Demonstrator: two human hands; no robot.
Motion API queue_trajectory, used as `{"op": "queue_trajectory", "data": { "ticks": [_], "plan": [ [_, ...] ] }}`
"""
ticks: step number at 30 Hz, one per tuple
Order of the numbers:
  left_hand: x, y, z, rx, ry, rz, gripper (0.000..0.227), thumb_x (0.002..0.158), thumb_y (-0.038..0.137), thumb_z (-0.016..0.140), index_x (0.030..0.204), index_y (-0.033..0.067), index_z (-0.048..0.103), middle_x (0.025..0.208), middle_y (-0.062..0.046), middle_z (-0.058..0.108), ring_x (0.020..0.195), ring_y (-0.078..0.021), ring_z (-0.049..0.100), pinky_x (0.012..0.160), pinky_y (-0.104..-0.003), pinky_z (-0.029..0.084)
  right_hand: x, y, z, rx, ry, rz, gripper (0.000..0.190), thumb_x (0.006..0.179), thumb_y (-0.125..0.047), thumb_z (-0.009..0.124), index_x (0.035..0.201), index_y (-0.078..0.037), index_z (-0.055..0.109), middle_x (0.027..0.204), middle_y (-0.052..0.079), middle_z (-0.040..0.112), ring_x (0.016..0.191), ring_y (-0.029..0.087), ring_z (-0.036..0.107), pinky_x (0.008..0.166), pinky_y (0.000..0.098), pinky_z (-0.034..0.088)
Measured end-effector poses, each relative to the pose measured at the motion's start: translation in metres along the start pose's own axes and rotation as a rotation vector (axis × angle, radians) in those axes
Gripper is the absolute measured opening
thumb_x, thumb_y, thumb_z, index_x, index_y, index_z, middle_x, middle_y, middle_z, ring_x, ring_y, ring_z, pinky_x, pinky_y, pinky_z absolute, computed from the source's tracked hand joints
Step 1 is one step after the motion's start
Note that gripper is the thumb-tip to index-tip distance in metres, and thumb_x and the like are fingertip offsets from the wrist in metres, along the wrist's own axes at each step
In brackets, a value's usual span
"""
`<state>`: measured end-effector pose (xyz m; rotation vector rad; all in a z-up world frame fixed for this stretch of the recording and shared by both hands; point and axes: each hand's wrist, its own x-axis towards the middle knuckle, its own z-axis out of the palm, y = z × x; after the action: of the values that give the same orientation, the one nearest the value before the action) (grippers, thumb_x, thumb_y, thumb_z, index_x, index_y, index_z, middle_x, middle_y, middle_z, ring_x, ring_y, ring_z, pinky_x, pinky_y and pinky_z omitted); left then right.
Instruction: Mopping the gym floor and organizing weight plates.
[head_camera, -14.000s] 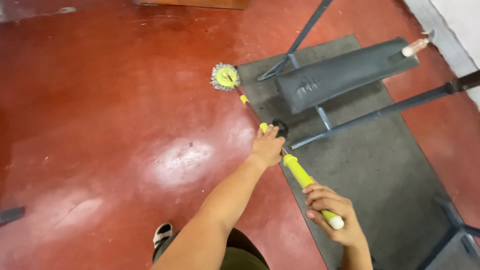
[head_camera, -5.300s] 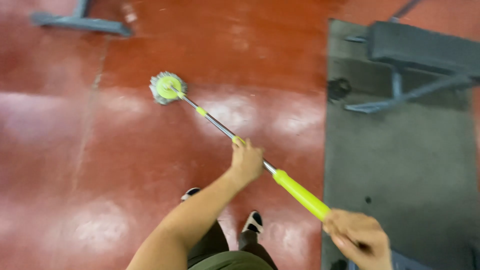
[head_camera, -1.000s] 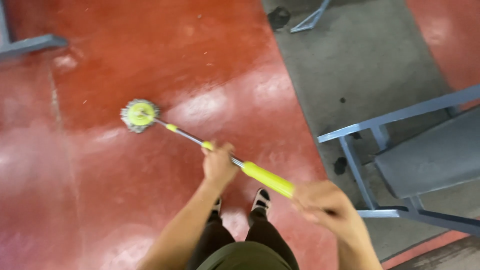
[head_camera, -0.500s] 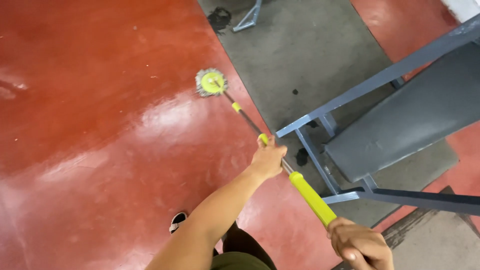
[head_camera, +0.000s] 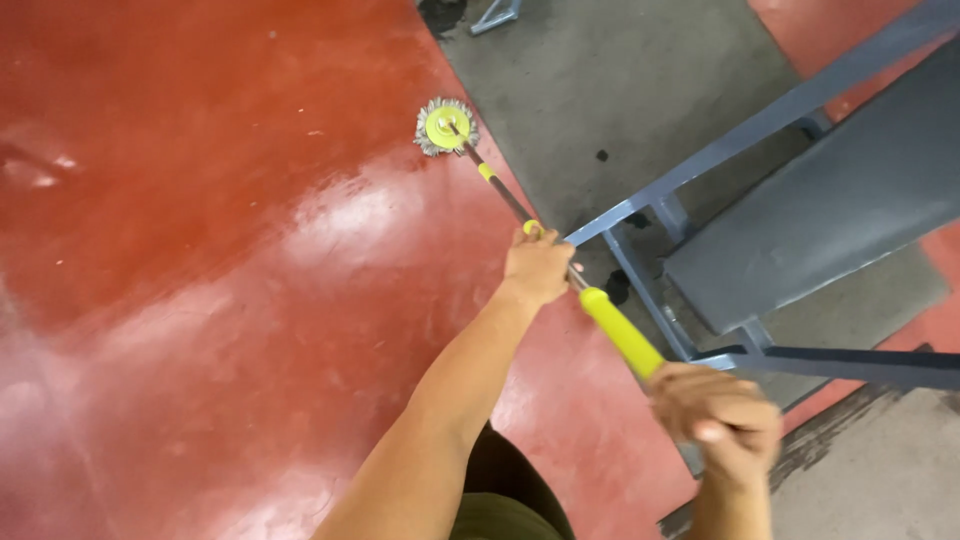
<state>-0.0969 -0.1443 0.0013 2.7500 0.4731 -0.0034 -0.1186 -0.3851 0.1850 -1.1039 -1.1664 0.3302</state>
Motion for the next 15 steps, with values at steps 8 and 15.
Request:
{"op": "queue_trajectory", "data": {
  "ticks": [8,15],
  "plan": [
    [-0.147,-0.010,-0.022,0.045,0.167,0.036,0.017,0.080,0.027,0.071,0.089,0.0133,0.073,0.085,-0.013,0.070,0.079,-0.0374,0.067,0.070,-0.047,0.052,-0.043,-0.051,0.019,0.101,-0.210,-0.081,0.058,0.111,-0.045,0.045,0.057,-0.023,0.042,0.038,-0.005,0.048,0.028,0.011,0.046,0.049,0.0345,0.061],
    [-0.324,-0.101,-0.017,0.168,0.138,-0.061,0.019,0.079,0.030,0.070,0.084,0.0115,0.073,0.075,-0.016,0.069,0.062,-0.0354,0.061,0.060,-0.046,0.049,-0.079,-0.058,0.165,0.432,-0.249,-0.154,0.063,0.117,-0.046,0.045,0.059,-0.020,0.043,0.039,-0.005,0.050,0.026,0.012,0.043,0.039,0.0285,0.051]
  ]
}}
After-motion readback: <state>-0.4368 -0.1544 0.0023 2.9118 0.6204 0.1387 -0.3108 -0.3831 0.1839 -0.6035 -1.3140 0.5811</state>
